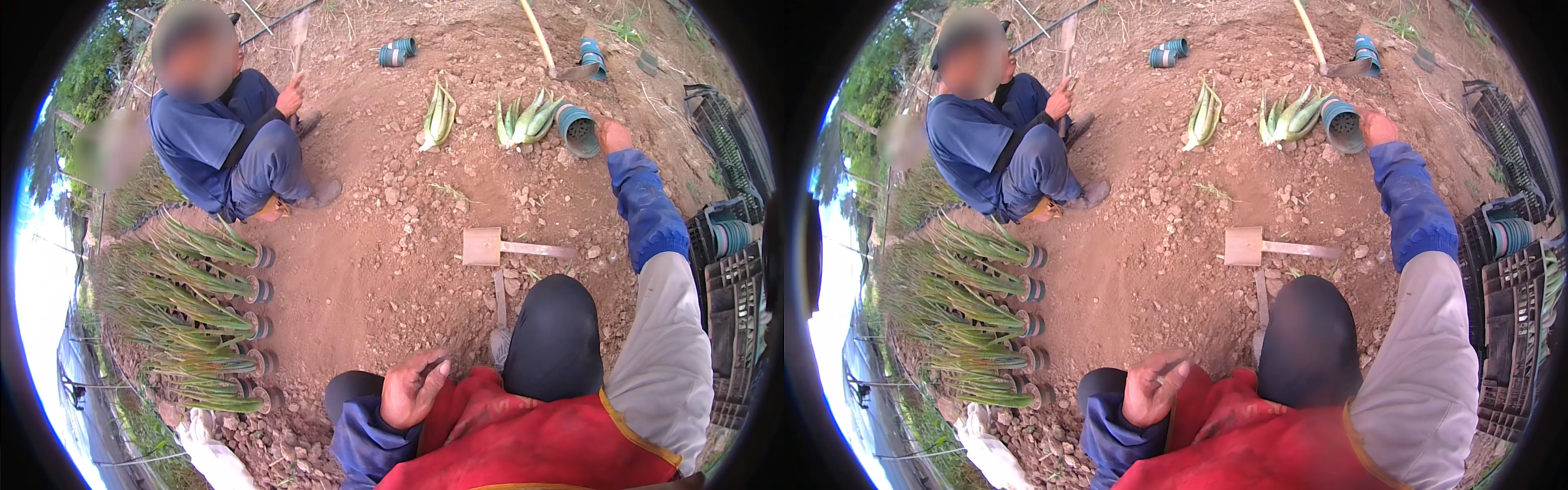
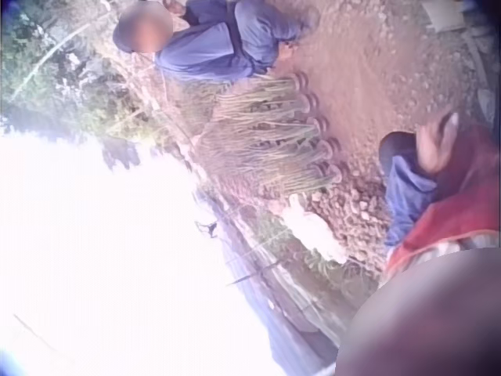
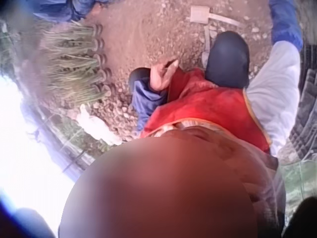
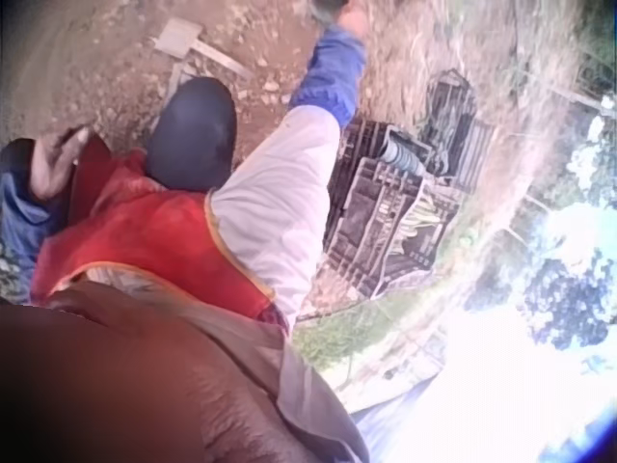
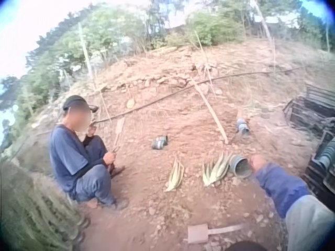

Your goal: The person plants small green plants into plastic pots using a hand trowel to scoop soil and fill the pots. The person places each plant into a pot, adds soil around the base, and arranges the potted plants in a row.

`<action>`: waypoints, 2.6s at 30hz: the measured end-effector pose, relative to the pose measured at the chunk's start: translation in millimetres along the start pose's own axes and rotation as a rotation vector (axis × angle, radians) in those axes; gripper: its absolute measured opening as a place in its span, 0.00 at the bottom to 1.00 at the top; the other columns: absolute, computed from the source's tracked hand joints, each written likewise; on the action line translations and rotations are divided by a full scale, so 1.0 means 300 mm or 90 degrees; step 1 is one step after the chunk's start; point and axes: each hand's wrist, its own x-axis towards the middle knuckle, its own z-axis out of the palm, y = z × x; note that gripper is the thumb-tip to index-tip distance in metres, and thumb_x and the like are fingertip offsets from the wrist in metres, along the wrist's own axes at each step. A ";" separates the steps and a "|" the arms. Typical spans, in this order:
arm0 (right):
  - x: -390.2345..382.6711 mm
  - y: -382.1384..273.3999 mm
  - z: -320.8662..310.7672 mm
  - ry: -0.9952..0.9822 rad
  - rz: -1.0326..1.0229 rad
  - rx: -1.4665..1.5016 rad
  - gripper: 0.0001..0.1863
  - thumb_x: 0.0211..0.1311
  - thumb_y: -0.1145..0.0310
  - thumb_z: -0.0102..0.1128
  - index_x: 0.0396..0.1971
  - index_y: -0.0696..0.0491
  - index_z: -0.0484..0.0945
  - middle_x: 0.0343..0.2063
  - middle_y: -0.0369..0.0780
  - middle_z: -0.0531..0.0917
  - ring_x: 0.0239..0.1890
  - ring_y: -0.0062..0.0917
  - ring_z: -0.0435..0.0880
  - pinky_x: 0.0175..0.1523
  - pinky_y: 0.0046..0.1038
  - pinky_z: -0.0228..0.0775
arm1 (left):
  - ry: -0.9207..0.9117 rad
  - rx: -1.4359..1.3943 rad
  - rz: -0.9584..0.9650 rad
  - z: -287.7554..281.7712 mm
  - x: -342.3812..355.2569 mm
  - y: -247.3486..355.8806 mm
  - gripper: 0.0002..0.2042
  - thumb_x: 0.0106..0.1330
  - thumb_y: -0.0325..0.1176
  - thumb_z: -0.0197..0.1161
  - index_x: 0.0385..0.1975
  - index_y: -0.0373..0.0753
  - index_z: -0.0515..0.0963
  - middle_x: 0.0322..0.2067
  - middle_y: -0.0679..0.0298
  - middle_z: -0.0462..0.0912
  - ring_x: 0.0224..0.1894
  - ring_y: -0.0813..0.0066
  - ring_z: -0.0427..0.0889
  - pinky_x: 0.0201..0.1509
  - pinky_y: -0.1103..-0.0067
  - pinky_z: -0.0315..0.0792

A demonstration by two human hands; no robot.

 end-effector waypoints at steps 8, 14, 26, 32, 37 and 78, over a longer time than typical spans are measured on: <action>-0.009 0.056 -0.195 -0.047 -0.068 0.038 0.16 0.68 0.58 0.53 0.47 0.54 0.78 0.38 0.54 0.83 0.45 0.52 0.82 0.50 0.48 0.73 | 0.004 0.022 0.015 0.011 -0.041 0.038 0.10 0.71 0.30 0.62 0.45 0.30 0.81 0.37 0.56 0.85 0.40 0.71 0.85 0.45 0.77 0.76; -0.091 -0.201 -0.363 -0.086 -0.140 0.048 0.16 0.71 0.58 0.52 0.40 0.58 0.77 0.34 0.56 0.81 0.41 0.54 0.80 0.45 0.48 0.70 | 0.019 0.025 0.025 0.009 -0.080 0.020 0.11 0.71 0.30 0.63 0.46 0.29 0.81 0.37 0.54 0.85 0.39 0.69 0.85 0.44 0.77 0.76; -0.239 -0.732 -0.296 -0.310 -0.535 0.151 0.14 0.65 0.63 0.56 0.40 0.60 0.79 0.32 0.55 0.82 0.38 0.51 0.82 0.46 0.47 0.73 | -0.069 0.116 0.066 0.030 -0.134 0.032 0.15 0.68 0.35 0.64 0.49 0.33 0.80 0.40 0.48 0.84 0.39 0.52 0.85 0.42 0.68 0.78; -0.383 -1.060 -0.364 -0.493 -0.653 0.149 0.15 0.60 0.65 0.57 0.40 0.61 0.78 0.31 0.56 0.82 0.37 0.53 0.82 0.45 0.48 0.73 | 0.013 0.161 0.159 0.025 -0.151 0.015 0.23 0.66 0.34 0.66 0.60 0.35 0.73 0.63 0.48 0.72 0.43 0.52 0.86 0.41 0.67 0.81; -0.497 -1.181 -0.360 -0.570 -0.713 0.268 0.15 0.60 0.64 0.57 0.38 0.62 0.77 0.30 0.57 0.81 0.37 0.53 0.81 0.44 0.49 0.72 | 0.039 0.183 0.142 0.028 -0.159 0.036 0.27 0.64 0.33 0.67 0.63 0.38 0.71 0.67 0.48 0.67 0.49 0.51 0.85 0.44 0.67 0.82; -0.617 -0.651 0.330 -0.533 -0.287 -0.139 0.18 0.50 0.60 0.65 0.36 0.58 0.87 0.39 0.52 0.87 0.46 0.47 0.86 0.49 0.42 0.80 | 0.563 0.301 -0.191 -0.401 -0.632 -0.341 0.07 0.67 0.30 0.64 0.35 0.31 0.81 0.26 0.51 0.82 0.28 0.63 0.81 0.36 0.70 0.74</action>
